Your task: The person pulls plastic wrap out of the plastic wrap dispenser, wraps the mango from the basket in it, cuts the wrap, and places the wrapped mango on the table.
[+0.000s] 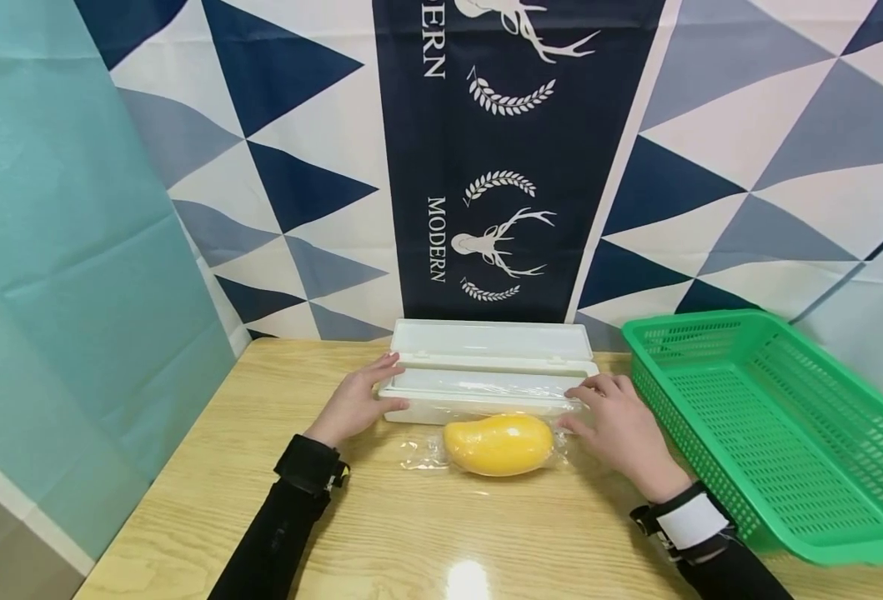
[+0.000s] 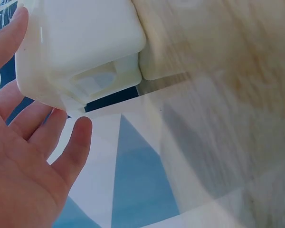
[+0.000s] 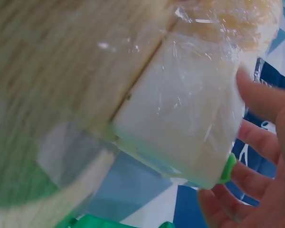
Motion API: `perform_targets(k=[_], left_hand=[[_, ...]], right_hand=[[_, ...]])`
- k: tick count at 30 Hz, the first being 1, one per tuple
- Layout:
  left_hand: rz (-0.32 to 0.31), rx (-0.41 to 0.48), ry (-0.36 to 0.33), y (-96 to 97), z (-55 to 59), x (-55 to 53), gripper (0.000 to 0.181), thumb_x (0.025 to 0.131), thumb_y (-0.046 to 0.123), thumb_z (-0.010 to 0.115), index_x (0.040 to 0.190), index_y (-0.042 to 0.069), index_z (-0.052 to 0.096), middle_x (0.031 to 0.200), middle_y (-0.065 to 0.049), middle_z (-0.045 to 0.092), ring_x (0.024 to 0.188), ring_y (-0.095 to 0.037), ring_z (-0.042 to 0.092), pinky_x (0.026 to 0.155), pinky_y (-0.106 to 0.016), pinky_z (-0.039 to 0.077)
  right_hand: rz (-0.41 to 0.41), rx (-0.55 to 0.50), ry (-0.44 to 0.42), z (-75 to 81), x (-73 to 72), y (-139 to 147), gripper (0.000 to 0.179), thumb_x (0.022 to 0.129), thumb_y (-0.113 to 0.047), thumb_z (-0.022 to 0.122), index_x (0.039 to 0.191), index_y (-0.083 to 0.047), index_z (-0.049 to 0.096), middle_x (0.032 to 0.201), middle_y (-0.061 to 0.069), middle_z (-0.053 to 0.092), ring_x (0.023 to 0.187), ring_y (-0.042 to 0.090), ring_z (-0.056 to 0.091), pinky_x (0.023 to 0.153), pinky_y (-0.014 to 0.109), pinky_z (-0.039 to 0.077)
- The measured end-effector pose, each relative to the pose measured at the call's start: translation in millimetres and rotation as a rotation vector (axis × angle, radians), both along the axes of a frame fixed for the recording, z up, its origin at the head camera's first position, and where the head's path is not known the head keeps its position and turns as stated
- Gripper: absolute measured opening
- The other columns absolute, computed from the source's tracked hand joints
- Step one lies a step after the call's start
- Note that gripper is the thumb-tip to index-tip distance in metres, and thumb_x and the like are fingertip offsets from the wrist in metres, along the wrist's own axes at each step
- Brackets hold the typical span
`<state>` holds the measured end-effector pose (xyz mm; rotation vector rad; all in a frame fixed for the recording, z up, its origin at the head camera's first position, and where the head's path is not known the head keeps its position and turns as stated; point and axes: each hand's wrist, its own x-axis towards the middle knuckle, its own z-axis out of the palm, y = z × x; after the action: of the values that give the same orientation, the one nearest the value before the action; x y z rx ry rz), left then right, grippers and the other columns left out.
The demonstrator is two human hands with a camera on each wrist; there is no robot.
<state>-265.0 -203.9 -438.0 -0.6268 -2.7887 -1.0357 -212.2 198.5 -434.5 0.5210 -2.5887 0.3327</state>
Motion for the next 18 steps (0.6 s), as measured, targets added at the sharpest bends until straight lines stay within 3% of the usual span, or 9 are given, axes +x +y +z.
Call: perform_targets(k=[6,14,18], left_hand=[[0.008,-0.031,0.024,1.4,4.7,-1.5,0.065,0.087,0.040,0.077,0.143,0.013,0.056,0.155,0.001,0.040,0.144,-0.021,0.033,0.115,-0.047,0.030],[-0.009,-0.040,0.055,1.5,10.4,2.4,0.057,0.088,0.038,0.076,0.139,0.016,0.061,0.151,0.001,0.047,0.141,-0.023,0.039,0.113,-0.047,0.033],[-0.046,-0.007,0.068,-0.4,14.3,5.9,0.046,0.090,0.034,0.074,0.132,0.016,0.067,0.148,0.001,0.051,0.139,-0.026,0.042,0.112,-0.047,0.035]], right_hand=[[0.036,-0.010,0.126,-1.9,-2.5,-0.3,0.024,0.080,-0.018,0.083,0.100,-0.007,0.079,0.096,0.011,0.066,0.093,0.033,0.054,0.081,0.048,0.048],[0.067,-0.066,0.188,-1.1,-3.9,-1.9,0.015,0.077,-0.011,0.085,0.092,-0.009,0.082,0.089,0.006,0.070,0.089,0.027,0.057,0.076,0.044,0.052],[0.078,-0.075,0.201,0.3,-3.9,-3.1,0.010,0.078,-0.011,0.084,0.086,-0.009,0.080,0.089,0.005,0.070,0.089,0.026,0.058,0.076,0.043,0.052]])
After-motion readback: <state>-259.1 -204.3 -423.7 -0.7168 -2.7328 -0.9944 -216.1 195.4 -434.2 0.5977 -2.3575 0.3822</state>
